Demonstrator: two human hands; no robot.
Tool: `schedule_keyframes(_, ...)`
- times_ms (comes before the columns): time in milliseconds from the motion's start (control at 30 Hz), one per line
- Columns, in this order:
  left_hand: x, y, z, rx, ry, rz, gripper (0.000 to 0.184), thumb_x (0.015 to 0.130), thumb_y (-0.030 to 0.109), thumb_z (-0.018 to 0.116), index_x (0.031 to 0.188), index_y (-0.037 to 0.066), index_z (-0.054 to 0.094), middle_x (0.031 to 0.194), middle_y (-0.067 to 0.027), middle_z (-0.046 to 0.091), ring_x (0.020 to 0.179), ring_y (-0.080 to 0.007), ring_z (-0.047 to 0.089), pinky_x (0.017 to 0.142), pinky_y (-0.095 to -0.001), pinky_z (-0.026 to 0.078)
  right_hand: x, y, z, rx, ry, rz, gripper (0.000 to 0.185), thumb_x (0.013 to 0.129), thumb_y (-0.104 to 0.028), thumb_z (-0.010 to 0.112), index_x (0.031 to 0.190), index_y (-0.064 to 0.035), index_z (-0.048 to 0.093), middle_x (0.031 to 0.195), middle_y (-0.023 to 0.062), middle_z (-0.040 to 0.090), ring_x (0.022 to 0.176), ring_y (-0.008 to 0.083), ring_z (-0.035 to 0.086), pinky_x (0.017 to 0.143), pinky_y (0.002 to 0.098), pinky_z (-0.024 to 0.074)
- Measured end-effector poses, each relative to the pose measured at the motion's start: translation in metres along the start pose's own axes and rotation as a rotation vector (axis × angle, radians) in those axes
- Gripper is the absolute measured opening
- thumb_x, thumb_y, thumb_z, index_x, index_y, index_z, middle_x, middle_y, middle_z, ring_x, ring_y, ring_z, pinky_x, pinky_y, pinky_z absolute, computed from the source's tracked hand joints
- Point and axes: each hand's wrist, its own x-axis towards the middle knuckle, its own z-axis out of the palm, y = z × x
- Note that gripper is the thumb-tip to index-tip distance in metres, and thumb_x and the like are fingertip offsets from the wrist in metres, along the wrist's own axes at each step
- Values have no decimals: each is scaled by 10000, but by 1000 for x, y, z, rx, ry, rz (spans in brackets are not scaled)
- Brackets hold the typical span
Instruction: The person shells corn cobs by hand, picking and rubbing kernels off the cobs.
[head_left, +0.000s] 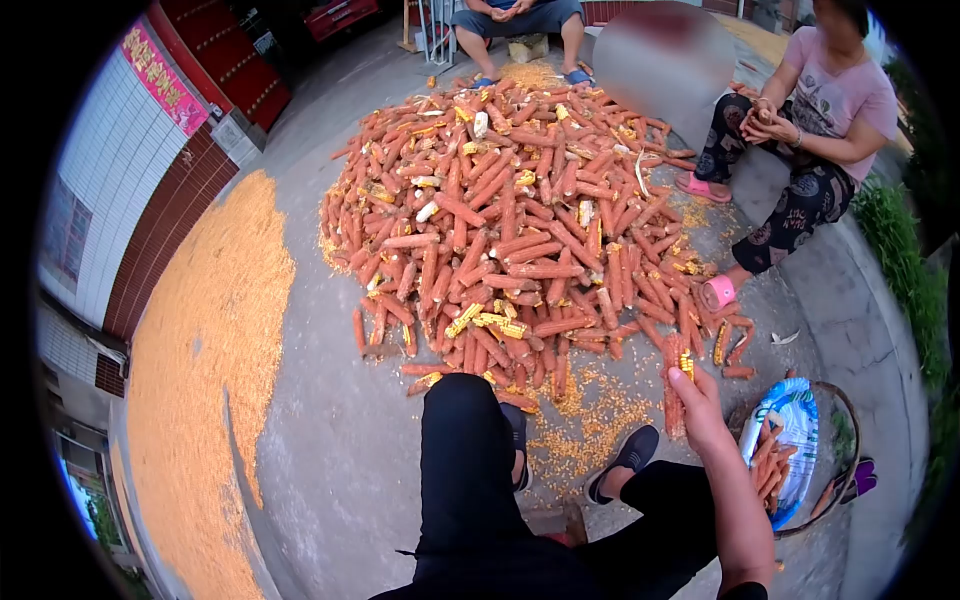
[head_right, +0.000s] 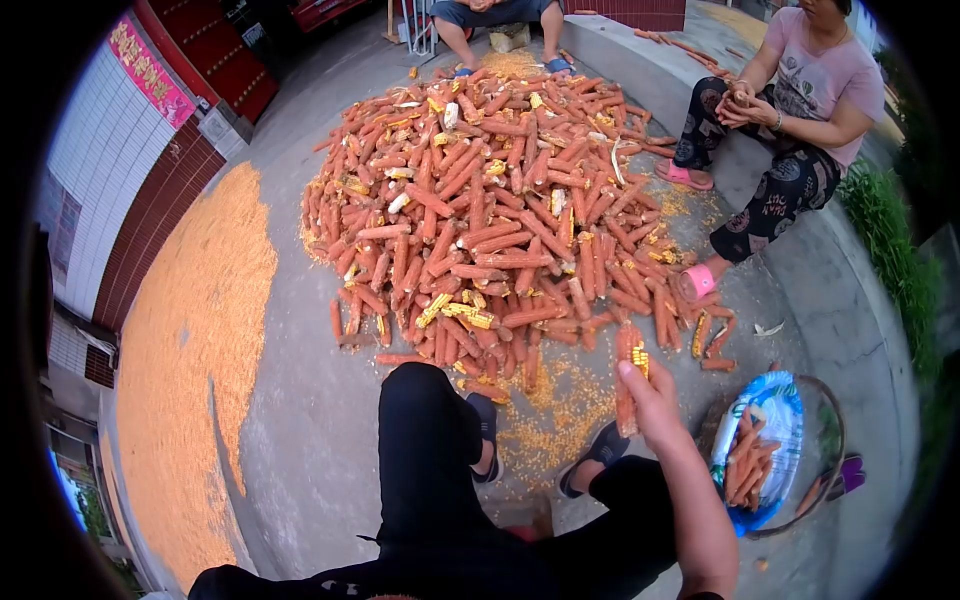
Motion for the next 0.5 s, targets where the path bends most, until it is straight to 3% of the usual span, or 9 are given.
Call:
schedule_keyframes(367, 6, 7, -10, 48, 12, -15, 172, 1008, 235, 527, 1090, 90, 569, 884, -147, 696, 731, -248, 670, 670, -362, 542, 13, -10, 5, 151, 101, -4, 312, 1011, -283, 593, 1145, -5, 641, 957, -4, 608, 856, 79, 519, 765, 259, 426)
schedule_keyframes(433, 9, 13, -15, 105, 15, -29, 169, 1007, 232, 528, 1090, 90, 569, 884, -147, 696, 730, -247, 670, 669, -360, 542, 18, -14, 15, 97, 134, -196, 317, 1013, -286, 590, 1159, -9, 636, 959, -12, 609, 866, 81, 528, 782, 259, 433)
schedule_keyframes(500, 9, 16, -30, 188, 28, -58, 167, 1006, 229, 530, 1090, 90, 569, 884, -147, 696, 730, -247, 671, 668, -359, 542, 19, -17, 19, 81, 112, -193, 341, 1018, -287, 579, 1182, 9, 620, 971, 5, 628, 894, 108, 549, 821, 281, 447)
